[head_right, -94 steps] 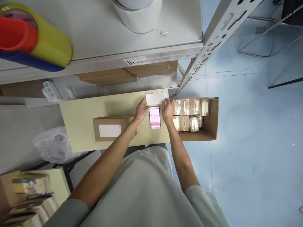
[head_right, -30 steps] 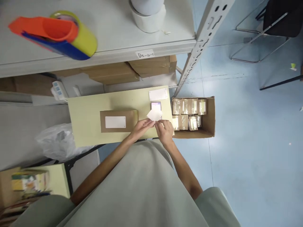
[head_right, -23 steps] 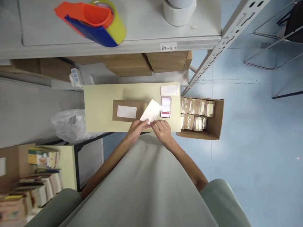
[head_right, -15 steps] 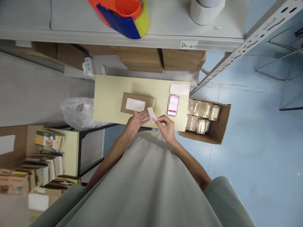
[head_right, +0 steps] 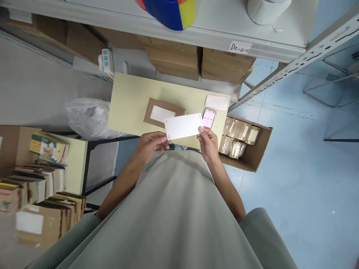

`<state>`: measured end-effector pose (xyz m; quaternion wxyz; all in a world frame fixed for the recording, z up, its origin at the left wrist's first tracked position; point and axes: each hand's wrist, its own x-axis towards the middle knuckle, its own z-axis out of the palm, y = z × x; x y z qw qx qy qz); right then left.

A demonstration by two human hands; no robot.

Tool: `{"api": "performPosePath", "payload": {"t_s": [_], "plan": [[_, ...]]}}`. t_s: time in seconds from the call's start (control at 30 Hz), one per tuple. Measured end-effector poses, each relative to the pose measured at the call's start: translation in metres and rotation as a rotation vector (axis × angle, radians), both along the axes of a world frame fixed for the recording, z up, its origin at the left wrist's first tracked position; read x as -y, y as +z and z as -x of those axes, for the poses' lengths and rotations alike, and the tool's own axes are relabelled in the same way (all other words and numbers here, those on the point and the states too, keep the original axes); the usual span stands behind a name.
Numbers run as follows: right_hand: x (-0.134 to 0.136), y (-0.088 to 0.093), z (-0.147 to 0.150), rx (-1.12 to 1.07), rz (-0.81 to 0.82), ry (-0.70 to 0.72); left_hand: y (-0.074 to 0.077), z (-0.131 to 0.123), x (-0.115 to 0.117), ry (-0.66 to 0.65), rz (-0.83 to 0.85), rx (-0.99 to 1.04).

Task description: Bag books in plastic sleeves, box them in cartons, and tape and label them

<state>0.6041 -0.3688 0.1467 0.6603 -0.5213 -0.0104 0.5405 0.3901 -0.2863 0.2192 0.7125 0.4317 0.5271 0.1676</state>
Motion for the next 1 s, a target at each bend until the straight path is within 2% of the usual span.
{"api": "performPosePath", "payload": {"t_s": [0.13,0.4,0.57,0.7,0.77,0.87,0.93,1.0], "plan": [[0.003,0.0,0.002,0.004,0.017,0.009,0.012,0.0,0.003,-0.065,-0.084,-0.069],[0.009,-0.002,0.003,0.037,0.034,0.026,0.02,-0.002,0.006,-0.108,-0.139,-0.11],[0.01,-0.002,0.003,0.044,0.061,0.026,0.02,-0.002,0.006,-0.139,-0.172,-0.124],[0.01,-0.008,0.003,0.069,0.101,0.099,0.017,-0.002,0.007,-0.16,-0.189,-0.107],[0.009,-0.011,0.005,0.146,0.137,0.201,0.017,-0.001,0.008,-0.155,-0.204,-0.097],[0.009,-0.005,0.01,0.414,0.173,0.411,0.018,0.0,0.007,-0.144,-0.229,-0.099],[0.01,0.008,0.014,0.632,0.117,0.495,0.019,0.0,0.006,-0.152,-0.255,-0.109],[0.012,0.027,0.018,0.788,-0.005,0.511,0.019,0.001,0.005,-0.176,-0.295,-0.129]]}}
